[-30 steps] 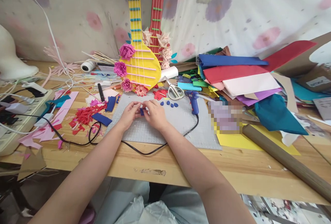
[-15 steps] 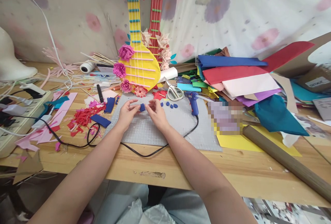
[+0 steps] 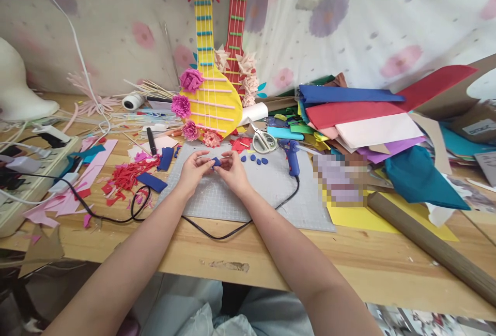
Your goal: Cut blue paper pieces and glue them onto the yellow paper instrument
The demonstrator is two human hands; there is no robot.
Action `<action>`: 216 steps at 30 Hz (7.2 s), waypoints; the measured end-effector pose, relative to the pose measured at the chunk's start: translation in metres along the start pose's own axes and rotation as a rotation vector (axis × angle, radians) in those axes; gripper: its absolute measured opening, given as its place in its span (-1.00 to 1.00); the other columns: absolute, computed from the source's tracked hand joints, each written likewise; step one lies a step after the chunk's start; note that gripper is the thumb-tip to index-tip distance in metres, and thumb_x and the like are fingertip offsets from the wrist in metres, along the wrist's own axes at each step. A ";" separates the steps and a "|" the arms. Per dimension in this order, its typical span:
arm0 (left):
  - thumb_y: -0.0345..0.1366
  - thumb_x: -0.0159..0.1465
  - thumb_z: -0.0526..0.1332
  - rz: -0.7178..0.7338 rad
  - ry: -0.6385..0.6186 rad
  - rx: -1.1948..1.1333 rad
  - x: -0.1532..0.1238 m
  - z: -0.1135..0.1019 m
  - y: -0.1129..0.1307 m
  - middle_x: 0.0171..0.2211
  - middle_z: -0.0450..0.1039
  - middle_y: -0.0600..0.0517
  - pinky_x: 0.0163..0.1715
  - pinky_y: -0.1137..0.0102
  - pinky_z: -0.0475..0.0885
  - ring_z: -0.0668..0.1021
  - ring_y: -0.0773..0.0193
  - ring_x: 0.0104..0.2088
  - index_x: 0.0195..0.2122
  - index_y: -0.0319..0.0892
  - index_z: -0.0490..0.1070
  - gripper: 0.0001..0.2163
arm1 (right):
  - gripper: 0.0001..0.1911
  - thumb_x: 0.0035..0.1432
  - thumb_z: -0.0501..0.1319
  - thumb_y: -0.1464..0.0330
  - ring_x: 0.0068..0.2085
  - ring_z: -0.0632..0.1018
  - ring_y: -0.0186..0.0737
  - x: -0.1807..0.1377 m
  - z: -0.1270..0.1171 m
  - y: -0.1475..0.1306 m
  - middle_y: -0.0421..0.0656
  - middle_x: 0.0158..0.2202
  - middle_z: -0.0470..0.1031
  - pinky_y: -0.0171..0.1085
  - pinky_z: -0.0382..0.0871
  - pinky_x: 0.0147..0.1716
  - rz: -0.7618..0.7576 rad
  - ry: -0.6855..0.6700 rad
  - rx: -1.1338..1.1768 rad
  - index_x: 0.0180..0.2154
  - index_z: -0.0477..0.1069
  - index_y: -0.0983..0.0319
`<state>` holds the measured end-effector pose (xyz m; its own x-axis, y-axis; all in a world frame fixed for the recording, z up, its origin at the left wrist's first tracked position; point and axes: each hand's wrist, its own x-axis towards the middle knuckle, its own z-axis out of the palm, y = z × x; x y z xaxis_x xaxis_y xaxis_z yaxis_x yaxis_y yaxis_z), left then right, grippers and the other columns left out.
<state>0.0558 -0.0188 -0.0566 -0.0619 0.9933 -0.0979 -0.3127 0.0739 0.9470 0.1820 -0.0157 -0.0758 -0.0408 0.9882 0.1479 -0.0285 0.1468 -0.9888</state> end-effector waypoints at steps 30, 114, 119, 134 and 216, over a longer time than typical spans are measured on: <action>-0.28 -0.19 0.41 0.010 0.038 0.025 0.004 -0.002 -0.002 -0.56 0.42 0.14 -0.44 0.40 0.42 0.50 0.35 -0.52 -0.27 -0.19 0.30 -0.55 | -0.66 -0.13 0.28 0.23 -0.47 0.46 -0.37 0.009 -0.007 0.001 -0.30 -0.49 0.43 -0.27 0.38 -0.37 0.053 -0.011 0.066 -0.33 0.20 0.17; -0.47 -0.14 0.32 -0.039 0.112 0.008 0.003 -0.001 -0.002 -0.55 0.40 0.19 -0.39 0.39 0.45 0.50 0.40 -0.53 -0.33 -0.15 0.11 -0.58 | -0.64 -0.21 0.33 0.23 -0.43 0.47 -0.36 0.001 -0.011 -0.003 -0.28 -0.48 0.41 -0.28 0.38 -0.37 0.114 0.033 0.057 -0.38 0.23 0.19; -0.46 -0.14 0.33 -0.024 0.070 0.065 0.002 0.000 -0.002 -0.59 0.37 0.22 -0.45 0.45 0.40 0.46 0.43 -0.59 -0.32 -0.15 0.13 -0.59 | -0.60 -0.26 0.34 0.25 -0.39 0.47 -0.34 0.003 -0.005 0.001 -0.28 -0.45 0.40 -0.25 0.38 -0.33 0.081 0.016 0.041 -0.36 0.22 0.18; -0.48 -0.15 0.33 -0.027 -0.065 0.212 0.003 -0.009 0.007 -0.55 0.43 0.14 -0.49 0.41 0.42 0.49 0.35 -0.54 -0.31 -0.16 0.18 -0.59 | -0.67 -0.26 0.30 0.33 -0.37 0.44 -0.32 0.003 -0.010 0.000 -0.26 -0.43 0.39 -0.25 0.35 -0.31 0.046 -0.097 -0.027 -0.38 0.24 0.17; -0.51 -0.04 0.26 -0.151 -0.083 0.166 -0.005 -0.003 0.017 -0.44 0.49 0.03 -0.47 0.38 0.47 0.55 0.30 -0.45 -0.30 -0.20 0.22 -0.70 | -0.57 -0.22 0.35 0.24 -0.47 0.46 -0.38 0.005 -0.011 -0.002 -0.30 -0.50 0.43 -0.34 0.32 -0.46 0.154 -0.067 0.120 -0.33 0.20 0.19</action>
<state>0.0474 -0.0225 -0.0408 0.0537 0.9733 -0.2234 -0.1515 0.2290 0.9616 0.1933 -0.0104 -0.0734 -0.1202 0.9927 -0.0002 -0.1354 -0.0166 -0.9907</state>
